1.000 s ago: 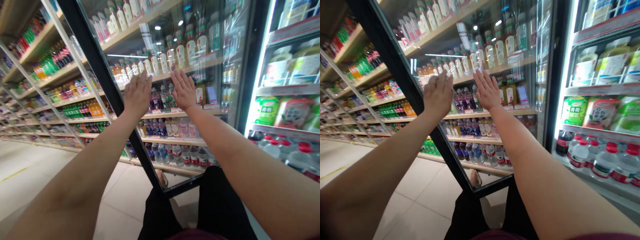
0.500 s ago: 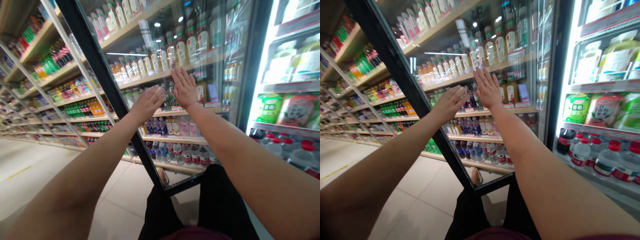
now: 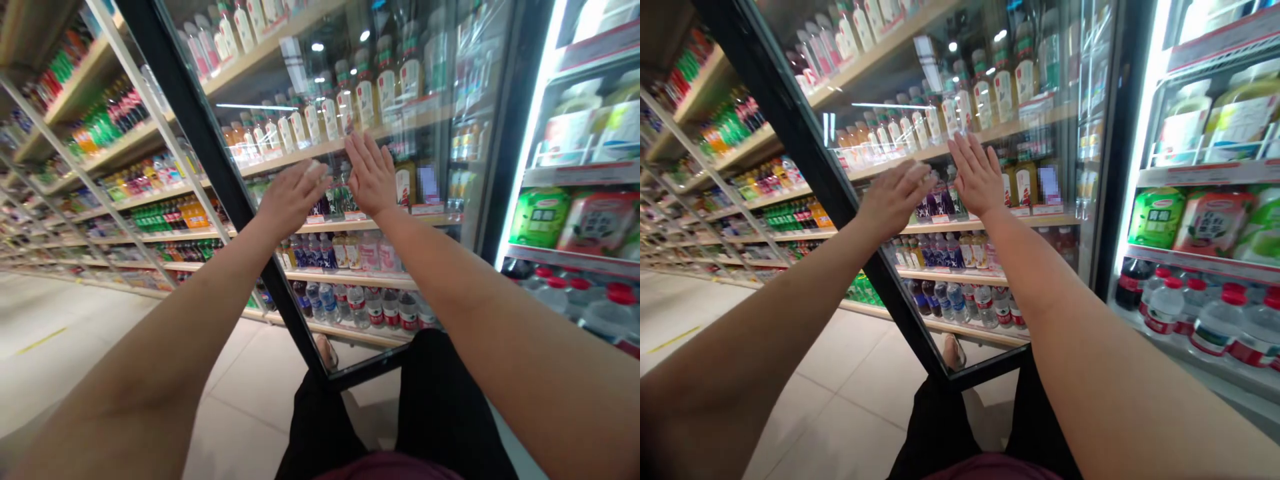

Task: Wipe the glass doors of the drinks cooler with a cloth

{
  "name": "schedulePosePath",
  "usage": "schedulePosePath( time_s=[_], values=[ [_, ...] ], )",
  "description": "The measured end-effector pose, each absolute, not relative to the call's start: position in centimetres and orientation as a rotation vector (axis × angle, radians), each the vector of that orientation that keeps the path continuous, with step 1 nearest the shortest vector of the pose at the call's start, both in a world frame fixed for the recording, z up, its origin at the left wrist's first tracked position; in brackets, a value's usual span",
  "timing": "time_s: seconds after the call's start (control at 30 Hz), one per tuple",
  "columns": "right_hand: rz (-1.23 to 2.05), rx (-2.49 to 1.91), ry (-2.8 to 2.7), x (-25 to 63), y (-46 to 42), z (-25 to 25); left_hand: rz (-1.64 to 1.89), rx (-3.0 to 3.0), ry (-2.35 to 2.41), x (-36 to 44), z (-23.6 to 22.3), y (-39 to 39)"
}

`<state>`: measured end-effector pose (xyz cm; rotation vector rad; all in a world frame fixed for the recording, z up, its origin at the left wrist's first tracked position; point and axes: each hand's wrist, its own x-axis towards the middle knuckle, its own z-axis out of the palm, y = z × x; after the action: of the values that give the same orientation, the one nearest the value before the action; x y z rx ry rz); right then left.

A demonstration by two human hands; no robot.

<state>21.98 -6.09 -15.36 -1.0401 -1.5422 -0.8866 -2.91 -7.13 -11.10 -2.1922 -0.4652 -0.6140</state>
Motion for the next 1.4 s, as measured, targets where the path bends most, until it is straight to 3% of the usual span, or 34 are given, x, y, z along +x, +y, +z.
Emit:
schedulePosePath(
  time_s=[0.13,0.33,0.53,0.73,0.93,1.17,1.4],
  values=[
    [-0.882,-1.040,-1.539,22.0,-6.0,-15.4,-0.882,-2.032,-0.619,-2.9,-10.3,-7.4],
    [-0.874,-1.077,-1.548,21.9,-6.4,-15.2,-0.554,-2.137,-0.458,-2.6,-12.5,-8.5],
    [-0.863,-1.086,-1.559,22.0,-6.4,-15.2,-0.967,-1.943,-0.664,-2.3,-11.8,-8.1],
    [-0.871,-1.035,-1.554,22.2,-6.2,-15.3,-0.471,-2.180,-0.401,-1.8,-14.3,-7.8],
    [-0.875,-1.041,-1.555,22.4,-6.3,-15.4,-0.910,-1.989,-0.609,-2.8,-11.3,-8.2],
    [-0.869,-1.048,-1.559,22.4,-6.5,-15.5,-0.588,-2.155,-0.438,-2.5,-14.5,-8.8],
    [-0.875,-1.083,-1.561,22.3,-6.8,-15.4,-0.931,-1.922,-0.654,-2.5,-13.6,-8.5]
  ],
)
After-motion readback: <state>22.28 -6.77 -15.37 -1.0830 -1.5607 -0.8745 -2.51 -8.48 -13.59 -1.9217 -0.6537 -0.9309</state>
